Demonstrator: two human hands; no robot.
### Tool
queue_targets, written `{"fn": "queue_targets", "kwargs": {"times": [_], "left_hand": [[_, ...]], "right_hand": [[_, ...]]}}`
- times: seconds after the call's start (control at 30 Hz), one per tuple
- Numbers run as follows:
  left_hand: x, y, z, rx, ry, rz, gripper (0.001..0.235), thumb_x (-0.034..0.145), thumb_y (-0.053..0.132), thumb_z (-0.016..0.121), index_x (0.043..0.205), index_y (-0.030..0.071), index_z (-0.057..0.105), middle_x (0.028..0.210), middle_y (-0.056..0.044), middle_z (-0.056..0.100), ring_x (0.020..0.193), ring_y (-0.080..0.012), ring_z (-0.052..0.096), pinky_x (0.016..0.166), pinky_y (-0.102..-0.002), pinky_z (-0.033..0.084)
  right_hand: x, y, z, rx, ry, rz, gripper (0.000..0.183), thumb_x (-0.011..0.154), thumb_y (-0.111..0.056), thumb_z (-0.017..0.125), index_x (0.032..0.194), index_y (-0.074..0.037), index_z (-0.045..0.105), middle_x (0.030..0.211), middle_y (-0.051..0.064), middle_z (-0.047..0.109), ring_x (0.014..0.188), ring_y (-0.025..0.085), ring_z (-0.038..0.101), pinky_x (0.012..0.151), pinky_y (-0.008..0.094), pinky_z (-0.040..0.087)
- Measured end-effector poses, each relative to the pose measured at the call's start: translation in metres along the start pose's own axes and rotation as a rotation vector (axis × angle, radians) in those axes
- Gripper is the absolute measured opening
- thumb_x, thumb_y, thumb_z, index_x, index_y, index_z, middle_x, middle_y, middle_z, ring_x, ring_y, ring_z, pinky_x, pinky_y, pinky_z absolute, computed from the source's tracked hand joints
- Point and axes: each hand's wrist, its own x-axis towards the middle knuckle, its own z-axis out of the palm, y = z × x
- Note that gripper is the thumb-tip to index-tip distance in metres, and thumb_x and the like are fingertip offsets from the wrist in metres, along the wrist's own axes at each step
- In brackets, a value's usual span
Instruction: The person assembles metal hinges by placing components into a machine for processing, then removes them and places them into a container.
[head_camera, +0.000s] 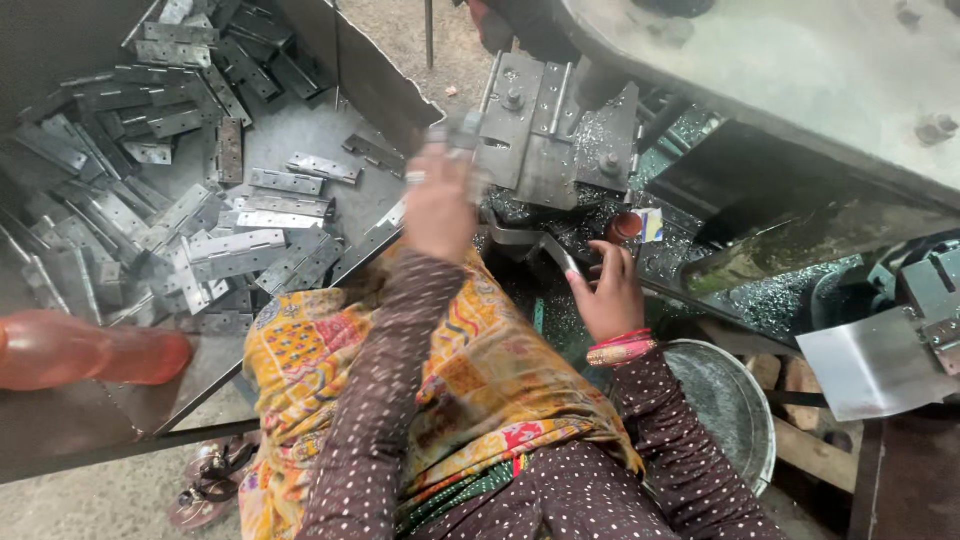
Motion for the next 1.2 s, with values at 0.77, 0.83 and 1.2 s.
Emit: {"fn": "queue_targets", "kwargs": {"times": [0.77, 0.83, 1.2], "left_hand": [[0.020, 0.066, 0.112, 0.131, -0.189, 0.223, 0.045, 0.093, 0.019, 0.049, 0.132, 0.000, 0.062, 0.146, -0.014, 0.054, 0.142, -0.0292, 0.045, 0.119, -0.058, 0.025], [0.020, 0.067, 0.113, 0.115, -0.201, 0.212, 0.043, 0.095, 0.018, 0.049, 0.132, 0.000, 0.062, 0.146, -0.015, 0.054, 0.142, -0.0296, 0.045, 0.120, -0.058, 0.026], [0.011, 0.068, 0.130, 0.238, -0.137, 0.228, 0.050, 0.089, 0.022, 0.052, 0.132, -0.002, 0.064, 0.147, -0.020, 0.054, 0.141, -0.0337, 0.044, 0.116, -0.057, 0.029]], "right_hand": [[-0.017, 0.039, 0.021, -0.202, -0.064, -0.109, 0.057, 0.084, -0.028, 0.080, 0.129, -0.006, 0.053, 0.126, 0.018, 0.058, 0.108, 0.043, 0.065, 0.085, 0.048, 0.056], [-0.050, 0.054, 0.054, -0.288, -0.280, 0.104, 0.068, 0.082, -0.028, 0.080, 0.135, -0.002, 0.046, 0.125, 0.025, 0.059, 0.095, 0.048, 0.067, 0.076, 0.054, 0.055], [-0.001, 0.076, 0.044, -0.403, -0.618, 0.186, 0.058, 0.086, -0.038, 0.077, 0.117, 0.000, 0.047, 0.086, 0.029, 0.071, 0.081, 0.050, 0.070, 0.068, 0.057, 0.056]]}}
